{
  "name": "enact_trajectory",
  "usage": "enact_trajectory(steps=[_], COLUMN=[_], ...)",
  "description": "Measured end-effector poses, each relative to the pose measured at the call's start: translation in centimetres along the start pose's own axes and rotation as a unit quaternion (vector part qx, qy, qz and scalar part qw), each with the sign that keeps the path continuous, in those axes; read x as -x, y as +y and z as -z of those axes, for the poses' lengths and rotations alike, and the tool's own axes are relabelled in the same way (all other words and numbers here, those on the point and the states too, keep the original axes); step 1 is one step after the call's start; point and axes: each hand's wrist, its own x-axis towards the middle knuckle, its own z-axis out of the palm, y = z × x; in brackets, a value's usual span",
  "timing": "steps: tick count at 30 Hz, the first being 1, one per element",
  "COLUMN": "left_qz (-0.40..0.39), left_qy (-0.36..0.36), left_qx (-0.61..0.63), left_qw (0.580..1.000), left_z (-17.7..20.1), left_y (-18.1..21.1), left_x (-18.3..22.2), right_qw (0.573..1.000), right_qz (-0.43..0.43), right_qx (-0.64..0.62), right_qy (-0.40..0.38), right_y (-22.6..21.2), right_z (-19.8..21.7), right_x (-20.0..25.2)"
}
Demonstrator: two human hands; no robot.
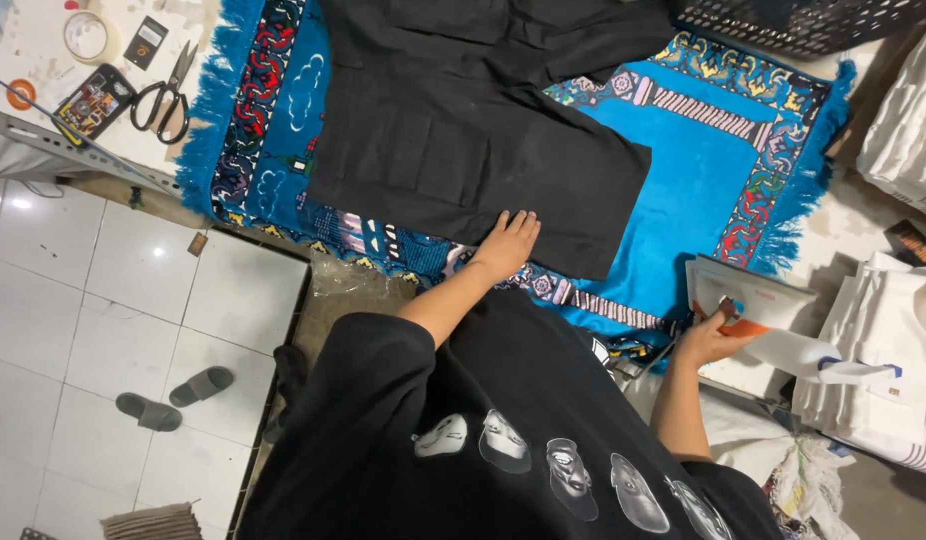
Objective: Ironing and folding a pair of black cargo pants on a work table.
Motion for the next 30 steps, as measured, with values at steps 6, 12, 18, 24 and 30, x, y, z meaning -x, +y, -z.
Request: enact_trajectory(steps=[6,12,18,24,30], left_qz=[0.102,-0.012,0.122,0.674,0.614], left_qy=[0.243,0.124,0.36,0.437,0.322], left_qx=[0.2,0.131,0.322,0.487,0.702], left_qw=[0.944,0.983,0.867,0.343,0.161], left_z=[0.9,-3.1,4.4,-5.1,-1.9], left_y=[-0.5,0.9,-3.7,-10.3,-18.3], left_x=[-0.2,-0.1,6.5,13.9,15.9], right_qw=[0.984,0.981,0.953,0.922,0.935], right_qz=[0.114,0.101,0.168,0.273,-0.12], right_qx=[0.134,0.163,0.245,0.274,0.23], right_qy=[0.012,-0.009,0.058,-0.03,-0.241], right_y=[-4.8,-9.2,-3.7,-1.9,-4.2], right_z=[0.3,0.0,2.4,0.9,-9.8], right_x=[2.0,3.9,5.6,11.4,11.2])
